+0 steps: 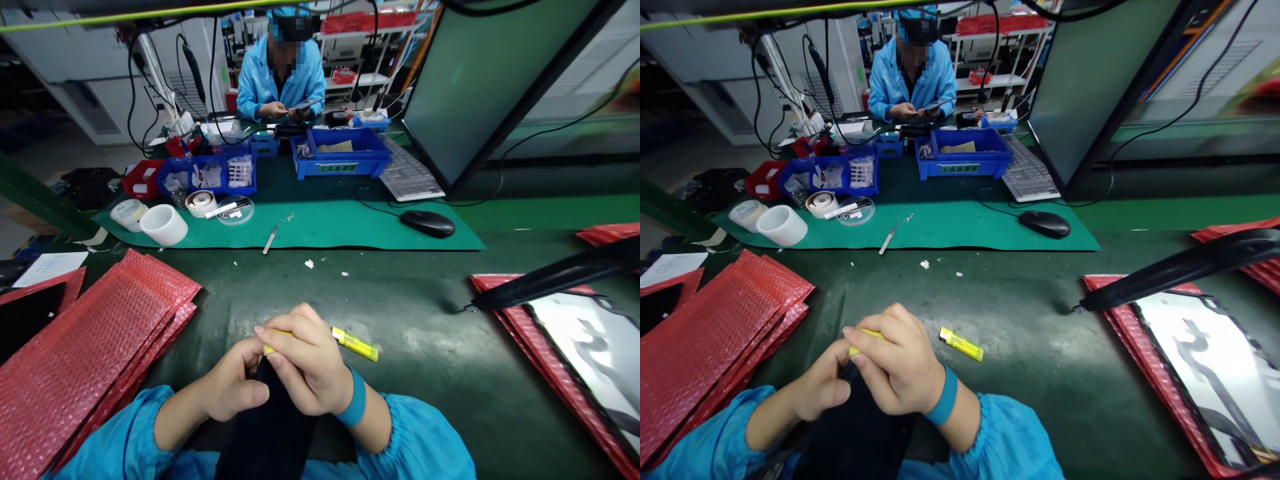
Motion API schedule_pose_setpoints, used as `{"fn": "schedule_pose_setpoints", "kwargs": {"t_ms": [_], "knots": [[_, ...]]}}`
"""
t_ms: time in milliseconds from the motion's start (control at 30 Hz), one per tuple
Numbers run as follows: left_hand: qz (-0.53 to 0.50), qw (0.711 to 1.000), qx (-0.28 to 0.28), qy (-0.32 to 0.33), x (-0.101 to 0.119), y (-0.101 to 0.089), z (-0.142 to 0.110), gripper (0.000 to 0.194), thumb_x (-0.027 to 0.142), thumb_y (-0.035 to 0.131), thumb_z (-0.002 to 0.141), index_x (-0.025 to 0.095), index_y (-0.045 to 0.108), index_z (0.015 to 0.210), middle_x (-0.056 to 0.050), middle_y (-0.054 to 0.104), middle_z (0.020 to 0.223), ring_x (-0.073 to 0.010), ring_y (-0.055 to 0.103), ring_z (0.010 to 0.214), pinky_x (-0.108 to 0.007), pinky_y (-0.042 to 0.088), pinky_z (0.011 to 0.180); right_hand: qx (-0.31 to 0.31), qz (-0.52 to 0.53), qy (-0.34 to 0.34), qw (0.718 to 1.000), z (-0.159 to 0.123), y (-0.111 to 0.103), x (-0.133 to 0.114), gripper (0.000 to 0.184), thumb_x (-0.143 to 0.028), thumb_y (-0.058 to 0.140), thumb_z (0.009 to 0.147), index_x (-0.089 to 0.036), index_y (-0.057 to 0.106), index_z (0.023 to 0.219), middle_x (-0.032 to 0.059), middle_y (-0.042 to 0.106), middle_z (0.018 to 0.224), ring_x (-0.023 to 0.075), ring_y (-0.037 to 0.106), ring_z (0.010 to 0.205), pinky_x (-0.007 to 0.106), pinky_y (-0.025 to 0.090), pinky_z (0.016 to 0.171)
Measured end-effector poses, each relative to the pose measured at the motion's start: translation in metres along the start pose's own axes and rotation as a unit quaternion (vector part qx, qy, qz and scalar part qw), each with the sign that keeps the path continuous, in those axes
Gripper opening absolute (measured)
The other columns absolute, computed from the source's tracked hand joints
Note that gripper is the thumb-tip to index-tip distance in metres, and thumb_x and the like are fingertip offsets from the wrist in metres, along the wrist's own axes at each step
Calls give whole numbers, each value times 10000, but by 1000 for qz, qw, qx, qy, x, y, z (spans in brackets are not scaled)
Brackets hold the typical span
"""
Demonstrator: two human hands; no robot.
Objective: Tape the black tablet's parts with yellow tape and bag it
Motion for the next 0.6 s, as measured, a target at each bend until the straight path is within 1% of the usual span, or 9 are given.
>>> {"fn": "schedule_pose_setpoints", "kwargs": {"t_ms": [133,200,233,300,367,433,500,533,600], "knots": [[-12,999,-27,-16,2,1,-1,724,718,756,856,134,733,1283,-128,766,1078,-289,721,972,-326,542,807,23,-21,-7,999,3,-6,0,297,-92,576,919,-130,738,1165,122,779,935,200,611,690,366,467,650],[-15,999,-26,-23,3,1,-3,710,698,774,853,143,731,1294,-120,759,1068,-267,712,940,-313,533,801,27,-28,1,999,3,-10,1,256,-98,582,915,-149,745,1105,108,788,917,199,633,682,362,470,641],[-15,999,-23,-24,3,0,-4,695,680,785,853,151,730,1300,-117,753,1077,-261,705,945,-316,531,819,35,-28,25,999,3,-12,2,222,-113,594,925,-167,743,1080,95,792,910,200,655,693,359,483,650],[-14,999,-17,-29,4,-1,-7,670,641,810,849,168,729,1316,-111,737,1099,-248,686,952,-314,522,848,69,-25,100,992,1,-15,6,128,-153,622,963,-200,722,1029,62,788,875,195,693,710,338,508,664],[-16,999,-19,-39,4,-2,-9,657,619,821,848,189,724,1335,-95,726,1061,-214,664,887,-278,505,796,106,-25,176,978,-2,-16,10,54,-180,630,1012,-221,665,1017,38,782,846,176,716,700,298,521,646],[-21,998,-24,-50,3,-2,-10,654,617,819,852,210,713,1353,-72,715,993,-175,634,802,-244,475,738,127,-10,224,966,-5,-15,13,44,-190,597,1058,-234,596,1062,36,795,881,166,750,731,264,542,646],[-26,998,-26,-58,2,-2,-10,654,628,811,856,229,703,1362,-57,703,956,-153,611,760,-230,454,719,138,37,262,954,-6,-13,15,39,-218,584,1075,-246,558,1080,46,807,969,165,775,816,254,576,700],[-28,998,-26,-59,1,-2,-10,655,633,810,855,234,700,1363,-54,700,956,-149,606,757,-229,450,720,143,65,279,947,-7,-13,15,45,-237,596,1070,-247,553,1058,54,806,1013,165,775,840,255,585,719],[-31,997,-27,-60,0,-2,-10,653,634,813,852,239,700,1360,-53,697,965,-146,602,760,-229,446,727,151,116,307,932,-6,-12,16,110,-265,640,1041,-242,550,982,75,796,1096,152,755,799,256,588,704]]}}
Point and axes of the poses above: each hand's wrist, its own z-axis towards the middle knuckle, its own y-axis out of the palm, x = y × z, the point moved 1 cm from there along z, towards the middle knuckle
